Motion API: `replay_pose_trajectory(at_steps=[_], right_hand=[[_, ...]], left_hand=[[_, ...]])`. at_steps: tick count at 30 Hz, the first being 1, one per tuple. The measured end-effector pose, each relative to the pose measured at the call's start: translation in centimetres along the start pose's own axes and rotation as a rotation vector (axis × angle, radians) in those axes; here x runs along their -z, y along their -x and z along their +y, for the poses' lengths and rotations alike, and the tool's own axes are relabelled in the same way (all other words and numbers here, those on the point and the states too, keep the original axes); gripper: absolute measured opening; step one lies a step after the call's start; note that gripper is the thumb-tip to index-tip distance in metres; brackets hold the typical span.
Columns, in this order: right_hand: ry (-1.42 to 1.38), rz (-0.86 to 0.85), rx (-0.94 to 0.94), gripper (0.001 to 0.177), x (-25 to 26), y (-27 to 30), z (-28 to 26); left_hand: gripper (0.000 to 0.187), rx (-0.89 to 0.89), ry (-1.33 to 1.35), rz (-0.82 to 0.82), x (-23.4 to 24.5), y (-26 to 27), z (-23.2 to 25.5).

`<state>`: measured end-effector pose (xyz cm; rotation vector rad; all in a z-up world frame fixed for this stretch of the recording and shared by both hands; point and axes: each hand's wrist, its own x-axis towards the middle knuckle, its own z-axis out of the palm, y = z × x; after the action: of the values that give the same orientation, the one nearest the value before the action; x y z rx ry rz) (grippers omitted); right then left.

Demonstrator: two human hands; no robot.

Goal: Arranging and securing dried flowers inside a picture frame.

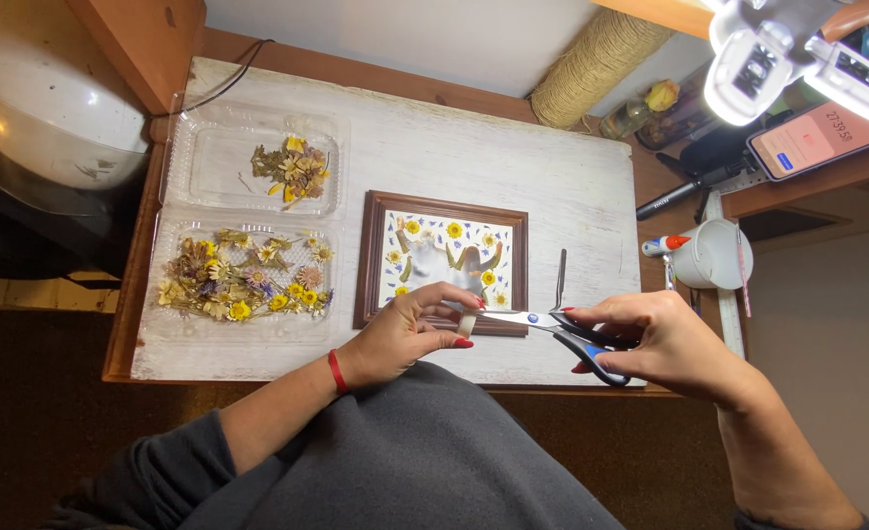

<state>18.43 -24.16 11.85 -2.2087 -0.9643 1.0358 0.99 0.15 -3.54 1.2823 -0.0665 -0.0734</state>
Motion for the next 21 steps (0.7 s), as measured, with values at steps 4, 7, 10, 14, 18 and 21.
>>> replay_pose_trajectory(at_steps=[4,7,10,14,18,21], right_hand=[[0.11,0.017,0.023,0.062,0.2,0.1,-0.6],[0.212,0.035,0.068,0.062,0.4,0.2,-1.5],[0.191,0.019,0.029,0.062,0.6,0.2,-1.7],[0.219,0.023,0.074,0.061,0.6,0.1,-1.7],[0.237,0.03,0.016,0.062,0.4,0.1,-2.2],[0.239,0.044,0.087,0.061,0.3,0.1,-2.0]], left_hand=[[0.041,0.01,-0.009,0.006,0.0,0.0,0.1],[0.04,-0.027,0.041,-0.003,0.0,0.0,0.0],[0.04,-0.052,0.089,-0.004,-0.1,0.0,0.1],[0.04,-0.037,0.017,0.043,-0.3,0.1,0.2],[0.043,-0.039,0.028,0.062,-0.3,0.1,0.0],[0.042,-0.031,-0.018,0.059,-0.3,0.0,-0.2]])
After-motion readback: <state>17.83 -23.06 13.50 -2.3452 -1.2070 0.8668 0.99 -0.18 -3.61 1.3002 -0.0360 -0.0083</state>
